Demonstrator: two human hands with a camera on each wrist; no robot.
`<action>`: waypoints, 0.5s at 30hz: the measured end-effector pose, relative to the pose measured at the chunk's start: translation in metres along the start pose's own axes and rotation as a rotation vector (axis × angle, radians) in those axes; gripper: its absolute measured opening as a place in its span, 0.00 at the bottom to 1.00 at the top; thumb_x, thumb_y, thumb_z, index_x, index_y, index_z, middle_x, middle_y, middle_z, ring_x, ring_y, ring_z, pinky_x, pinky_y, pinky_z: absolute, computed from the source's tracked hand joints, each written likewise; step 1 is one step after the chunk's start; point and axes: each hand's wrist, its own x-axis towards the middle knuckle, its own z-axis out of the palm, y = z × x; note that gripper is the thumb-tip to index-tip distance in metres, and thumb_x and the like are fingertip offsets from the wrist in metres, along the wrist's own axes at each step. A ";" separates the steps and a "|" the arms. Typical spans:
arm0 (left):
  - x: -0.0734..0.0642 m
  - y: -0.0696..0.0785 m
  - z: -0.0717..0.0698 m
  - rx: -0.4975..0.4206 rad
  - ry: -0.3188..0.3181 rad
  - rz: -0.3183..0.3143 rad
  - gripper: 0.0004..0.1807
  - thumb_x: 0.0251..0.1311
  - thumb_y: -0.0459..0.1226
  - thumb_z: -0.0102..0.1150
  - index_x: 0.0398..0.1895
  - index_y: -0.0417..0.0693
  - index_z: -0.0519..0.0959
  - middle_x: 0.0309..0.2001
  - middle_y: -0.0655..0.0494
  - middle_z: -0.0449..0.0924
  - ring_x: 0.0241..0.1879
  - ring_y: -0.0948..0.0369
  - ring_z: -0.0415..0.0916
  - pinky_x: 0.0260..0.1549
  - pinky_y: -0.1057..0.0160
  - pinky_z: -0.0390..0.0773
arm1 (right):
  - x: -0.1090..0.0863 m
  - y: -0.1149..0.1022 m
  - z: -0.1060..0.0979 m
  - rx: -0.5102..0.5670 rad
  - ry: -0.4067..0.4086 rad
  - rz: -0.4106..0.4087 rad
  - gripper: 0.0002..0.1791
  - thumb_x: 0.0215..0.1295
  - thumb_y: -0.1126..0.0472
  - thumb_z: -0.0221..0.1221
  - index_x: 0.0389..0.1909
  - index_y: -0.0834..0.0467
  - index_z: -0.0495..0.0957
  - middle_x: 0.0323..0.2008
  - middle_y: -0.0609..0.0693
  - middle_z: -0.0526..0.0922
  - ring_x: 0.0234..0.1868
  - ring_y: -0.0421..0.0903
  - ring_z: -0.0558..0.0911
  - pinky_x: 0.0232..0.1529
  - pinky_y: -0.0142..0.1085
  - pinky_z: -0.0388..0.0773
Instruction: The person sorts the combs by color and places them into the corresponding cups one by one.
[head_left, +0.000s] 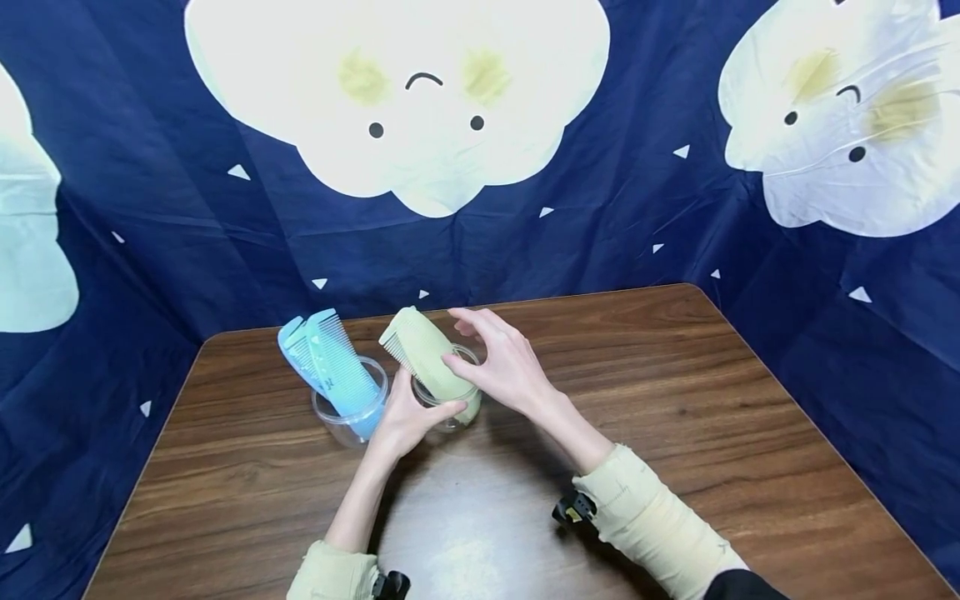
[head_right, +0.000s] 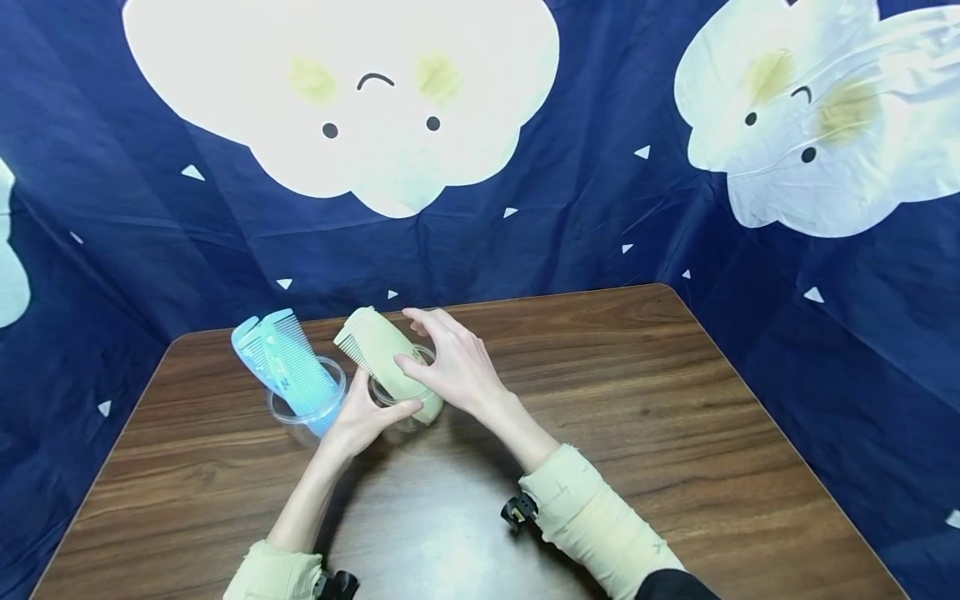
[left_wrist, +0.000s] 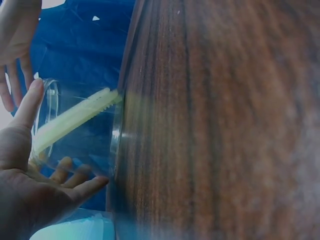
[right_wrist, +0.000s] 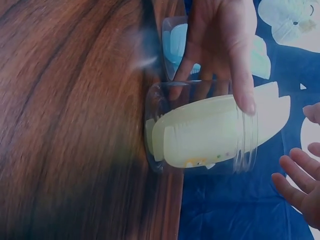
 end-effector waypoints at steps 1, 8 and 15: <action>0.000 0.000 0.000 -0.002 0.000 0.003 0.47 0.45 0.43 0.84 0.69 0.55 0.67 0.63 0.55 0.76 0.64 0.56 0.73 0.68 0.51 0.68 | 0.000 0.001 0.000 -0.003 0.000 -0.001 0.32 0.62 0.51 0.71 0.67 0.51 0.76 0.51 0.48 0.87 0.53 0.43 0.86 0.52 0.42 0.83; -0.004 0.002 -0.001 0.013 0.000 -0.030 0.48 0.45 0.43 0.84 0.70 0.54 0.65 0.64 0.54 0.75 0.65 0.55 0.73 0.68 0.51 0.69 | -0.004 0.005 -0.004 -0.021 -0.032 -0.012 0.29 0.64 0.51 0.69 0.66 0.51 0.77 0.52 0.46 0.86 0.54 0.43 0.86 0.54 0.43 0.83; -0.003 0.002 0.000 0.033 0.001 -0.015 0.50 0.46 0.45 0.83 0.71 0.53 0.65 0.65 0.52 0.74 0.67 0.53 0.72 0.70 0.49 0.67 | -0.006 0.014 -0.014 -0.067 -0.040 -0.032 0.28 0.66 0.51 0.68 0.66 0.51 0.77 0.52 0.47 0.86 0.55 0.44 0.85 0.53 0.44 0.83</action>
